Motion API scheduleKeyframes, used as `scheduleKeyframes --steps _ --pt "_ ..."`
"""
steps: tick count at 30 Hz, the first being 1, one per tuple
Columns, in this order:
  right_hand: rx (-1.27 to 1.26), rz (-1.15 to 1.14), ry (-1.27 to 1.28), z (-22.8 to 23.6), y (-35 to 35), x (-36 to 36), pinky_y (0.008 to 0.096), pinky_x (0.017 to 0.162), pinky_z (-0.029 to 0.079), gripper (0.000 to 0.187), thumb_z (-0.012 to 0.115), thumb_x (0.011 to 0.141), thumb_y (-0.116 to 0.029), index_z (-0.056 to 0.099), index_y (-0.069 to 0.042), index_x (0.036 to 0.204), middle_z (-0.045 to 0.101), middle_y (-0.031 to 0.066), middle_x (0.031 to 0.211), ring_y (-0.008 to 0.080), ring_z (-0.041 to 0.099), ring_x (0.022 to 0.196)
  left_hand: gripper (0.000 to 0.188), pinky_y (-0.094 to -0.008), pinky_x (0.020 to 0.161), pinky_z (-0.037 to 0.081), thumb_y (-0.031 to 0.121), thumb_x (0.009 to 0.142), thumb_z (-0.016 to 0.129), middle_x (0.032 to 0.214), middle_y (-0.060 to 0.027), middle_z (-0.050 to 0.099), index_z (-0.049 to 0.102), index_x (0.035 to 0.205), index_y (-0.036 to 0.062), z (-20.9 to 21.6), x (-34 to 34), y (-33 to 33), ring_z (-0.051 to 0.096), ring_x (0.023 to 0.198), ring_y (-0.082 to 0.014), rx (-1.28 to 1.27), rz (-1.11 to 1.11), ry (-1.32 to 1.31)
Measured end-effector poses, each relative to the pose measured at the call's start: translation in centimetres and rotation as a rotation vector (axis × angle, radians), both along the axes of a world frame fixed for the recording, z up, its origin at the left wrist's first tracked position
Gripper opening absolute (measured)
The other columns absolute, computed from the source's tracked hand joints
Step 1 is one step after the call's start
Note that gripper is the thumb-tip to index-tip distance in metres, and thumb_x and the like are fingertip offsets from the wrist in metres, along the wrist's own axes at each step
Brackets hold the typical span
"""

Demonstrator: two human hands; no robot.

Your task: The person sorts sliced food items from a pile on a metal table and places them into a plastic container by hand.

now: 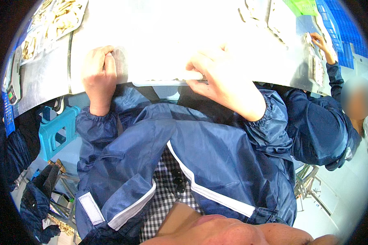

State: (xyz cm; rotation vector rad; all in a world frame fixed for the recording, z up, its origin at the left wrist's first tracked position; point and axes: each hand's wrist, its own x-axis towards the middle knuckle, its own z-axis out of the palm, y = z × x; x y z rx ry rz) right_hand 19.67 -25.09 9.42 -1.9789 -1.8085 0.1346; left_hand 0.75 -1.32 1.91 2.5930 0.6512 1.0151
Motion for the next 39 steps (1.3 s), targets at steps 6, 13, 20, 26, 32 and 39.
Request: scheduleKeyframes --steps 6,13,20,26,32,39 --pt "-0.098 0.003 0.062 0.6 0.1 0.0 0.0416 0.084 0.048 0.021 0.073 0.083 -0.015 0.059 -0.010 0.098 0.059 0.0092 0.093 0.0322 0.061 0.090 0.015 -0.0385 0.078 0.054 -0.002 0.088 0.060 0.092 -0.0149 0.071 0.072 0.096 0.0008 -0.3 0.1 -0.5 0.068 0.085 -0.0312 -0.021 0.019 0.011" --pt "-0.120 0.022 0.121 0.5 -0.2 0.5 0.0411 0.083 0.049 0.015 0.072 0.088 -0.019 0.063 -0.010 0.097 0.062 0.0081 0.094 0.0305 0.063 0.090 0.016 -0.0386 0.080 0.054 -0.002 0.088 0.060 0.093 -0.0155 0.071 0.072 0.097 0.0008 -0.2 0.1 -0.5 0.068 0.087 -0.0320 -0.016 0.025 0.040" --pt "-0.040 0.005 0.111 -0.2 -0.2 0.5 0.0404 0.078 0.051 0.010 0.070 0.090 -0.017 0.067 -0.009 0.096 0.063 0.0090 0.090 0.0308 0.065 0.087 0.015 -0.0367 0.084 0.054 -0.001 0.091 0.058 0.096 -0.0148 0.071 0.072 0.098 -0.0003 -0.2 0.0 -0.3 0.069 0.090 -0.0303 -0.013 0.021 0.066" --pt "0.067 -0.251 0.251 0.5 -3.0 4.5 0.0351 0.073 0.055 0.011 0.071 0.092 -0.014 0.069 -0.008 0.101 0.066 0.0100 0.087 0.0259 0.068 0.079 0.015 -0.0368 0.087 0.053 -0.002 0.092 0.059 0.100 -0.0154 0.071 0.071 0.102 -0.0007 -1.4 -0.9 0.6 0.068 0.092 -0.0297 -0.053 -0.022 0.070" --pt "0.159 -0.604 0.144 -0.4 -6.9 13.4 0.0287 0.073 0.052 0.014 0.071 0.092 -0.014 0.072 -0.003 0.100 0.069 0.0067 0.085 0.0165 0.065 0.077 0.021 -0.0414 0.097 0.046 0.004 0.094 0.060 0.110 -0.0150 0.070 0.071 0.111 0.0018 0.8 -1.5 -0.2 0.063 0.104 -0.0325 0.000 0.091 0.045" --pt "0.098 -0.639 0.032 -3.1 -1.8 16.2 0.0420 0.076 0.057 0.031 0.070 0.090 -0.030 0.073 -0.002 0.104 0.074 0.0182 0.089 0.0350 0.073 0.086 0.018 -0.0443 0.094 0.046 0.005 0.091 0.059 0.107 -0.0135 0.071 0.072 0.103 0.0038 -0.2 -0.2 0.4 0.063 0.102 -0.0332 0.132 0.143 0.105"
